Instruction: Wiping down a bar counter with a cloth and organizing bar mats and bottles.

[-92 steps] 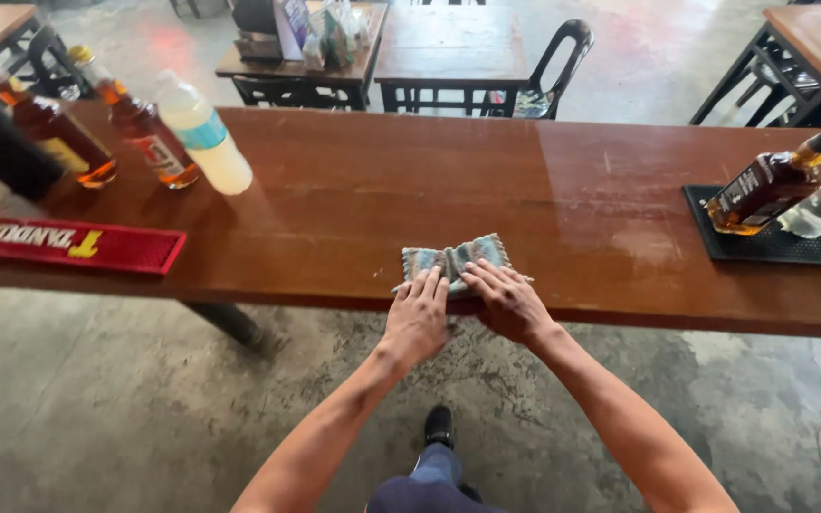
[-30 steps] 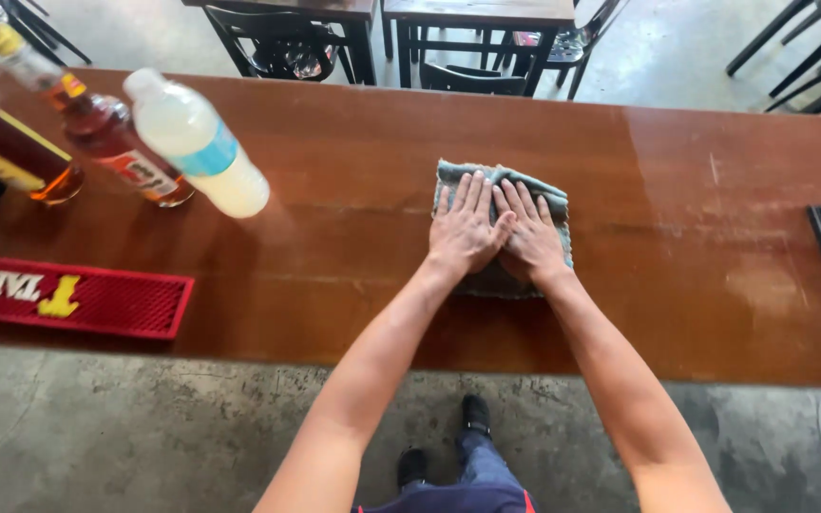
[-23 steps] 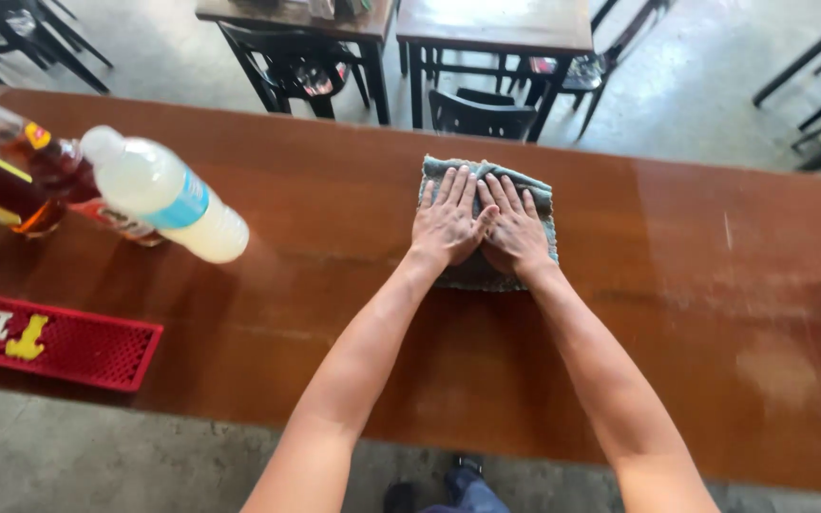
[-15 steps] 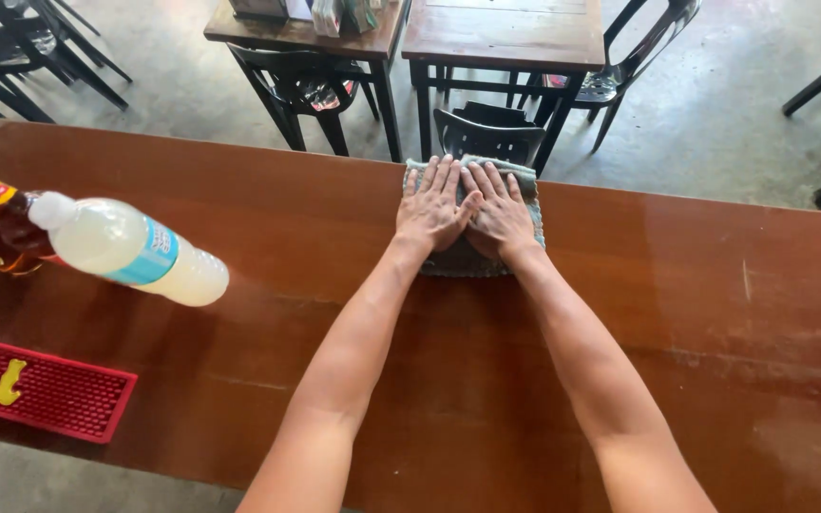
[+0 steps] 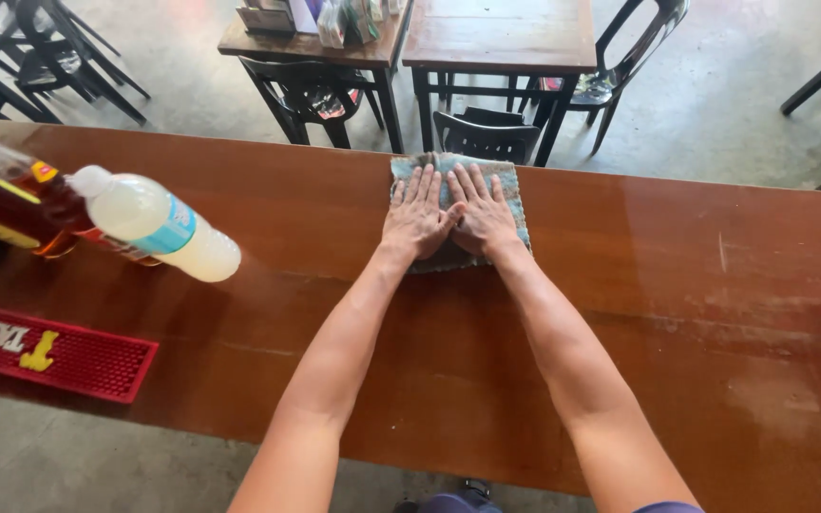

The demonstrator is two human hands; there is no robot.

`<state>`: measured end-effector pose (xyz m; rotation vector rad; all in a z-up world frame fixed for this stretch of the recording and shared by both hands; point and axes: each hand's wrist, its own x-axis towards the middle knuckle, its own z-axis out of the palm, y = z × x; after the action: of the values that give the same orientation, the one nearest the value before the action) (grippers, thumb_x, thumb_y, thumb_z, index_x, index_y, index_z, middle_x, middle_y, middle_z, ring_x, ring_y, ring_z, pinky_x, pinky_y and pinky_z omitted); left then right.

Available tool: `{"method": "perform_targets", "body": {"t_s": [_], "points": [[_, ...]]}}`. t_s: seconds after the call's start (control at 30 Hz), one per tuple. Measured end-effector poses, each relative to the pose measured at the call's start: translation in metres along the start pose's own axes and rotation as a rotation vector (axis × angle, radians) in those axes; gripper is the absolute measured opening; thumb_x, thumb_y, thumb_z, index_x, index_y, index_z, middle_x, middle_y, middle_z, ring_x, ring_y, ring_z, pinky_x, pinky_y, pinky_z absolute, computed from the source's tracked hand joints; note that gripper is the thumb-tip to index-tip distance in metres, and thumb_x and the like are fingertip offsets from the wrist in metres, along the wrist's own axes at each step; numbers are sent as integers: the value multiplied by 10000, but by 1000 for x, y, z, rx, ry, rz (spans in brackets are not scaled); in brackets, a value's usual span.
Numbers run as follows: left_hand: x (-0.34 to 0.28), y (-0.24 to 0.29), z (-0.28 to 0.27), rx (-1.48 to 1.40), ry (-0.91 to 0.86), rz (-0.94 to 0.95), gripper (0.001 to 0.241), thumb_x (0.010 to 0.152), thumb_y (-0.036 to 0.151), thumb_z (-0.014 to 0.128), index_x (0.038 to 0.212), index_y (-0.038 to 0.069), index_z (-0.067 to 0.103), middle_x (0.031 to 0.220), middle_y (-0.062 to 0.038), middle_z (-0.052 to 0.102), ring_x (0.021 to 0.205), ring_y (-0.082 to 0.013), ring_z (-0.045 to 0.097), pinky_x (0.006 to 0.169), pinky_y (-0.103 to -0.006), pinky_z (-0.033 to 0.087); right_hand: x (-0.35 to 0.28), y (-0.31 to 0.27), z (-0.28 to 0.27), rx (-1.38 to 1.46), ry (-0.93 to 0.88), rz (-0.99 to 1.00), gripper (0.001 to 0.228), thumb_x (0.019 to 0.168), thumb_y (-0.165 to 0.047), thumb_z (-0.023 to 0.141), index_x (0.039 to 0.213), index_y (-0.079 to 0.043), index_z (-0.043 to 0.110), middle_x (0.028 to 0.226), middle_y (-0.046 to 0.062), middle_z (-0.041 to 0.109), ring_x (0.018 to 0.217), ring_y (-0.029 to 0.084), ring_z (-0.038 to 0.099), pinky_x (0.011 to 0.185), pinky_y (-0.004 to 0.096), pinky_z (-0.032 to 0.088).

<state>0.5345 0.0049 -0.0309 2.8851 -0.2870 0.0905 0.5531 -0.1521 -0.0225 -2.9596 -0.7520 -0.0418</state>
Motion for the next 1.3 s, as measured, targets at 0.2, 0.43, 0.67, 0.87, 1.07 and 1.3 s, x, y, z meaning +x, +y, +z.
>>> {"method": "perform_targets", "body": {"t_s": [0.2,0.43,0.67,0.87,1.07,1.3], "points": [[-66,14,-3,-13,-37,-5,947,966,745,147,1631,72,116,1725,-115,49,1591,-256,-10,1265,-469,-19,-52,-25,20,41,60,-10,747,983,-425,403,1633,-116,201,1723,70,130,1591,277,48,1263,498,27],[-157,28,-9,-14,-16,-8,983,956,767,146,1630,52,123,1719,-127,69,1589,-257,-5,1265,-464,-27,-130,-70,19,35,65,-33,785,978,-519,409,1616,-102,222,1709,85,147,1580,272,65,1258,495,29],[-255,39,-3,-35,47,56,991,967,759,167,1618,12,160,1709,-160,110,1589,-283,26,1262,-487,-15,-221,-119,24,23,104,-70,782,981,-510,431,1611,-87,239,1703,104,180,1579,287,87,1252,517,48],[-326,47,-7,-55,51,114,993,969,754,183,1608,-6,187,1705,-172,143,1593,-295,55,1264,-497,-5,-285,-159,20,-56,100,-79,788,967,-494,426,1601,-66,234,1689,117,191,1569,286,90,1245,511,47],[-359,49,-7,-75,96,162,1013,981,755,181,1596,-49,177,1690,-208,145,1584,-318,56,1260,-500,-11,-318,-187,13,-79,104,-59,747,1003,-490,375,1595,-57,228,1688,108,183,1571,272,92,1249,505,54],[-325,46,-9,-120,51,142,991,970,741,211,1588,-33,188,1695,-181,143,1580,-292,43,1245,-505,-10,-292,-168,31,-65,140,-35,723,998,-426,370,1609,-66,228,1702,96,174,1575,244,112,1248,492,79]]}}
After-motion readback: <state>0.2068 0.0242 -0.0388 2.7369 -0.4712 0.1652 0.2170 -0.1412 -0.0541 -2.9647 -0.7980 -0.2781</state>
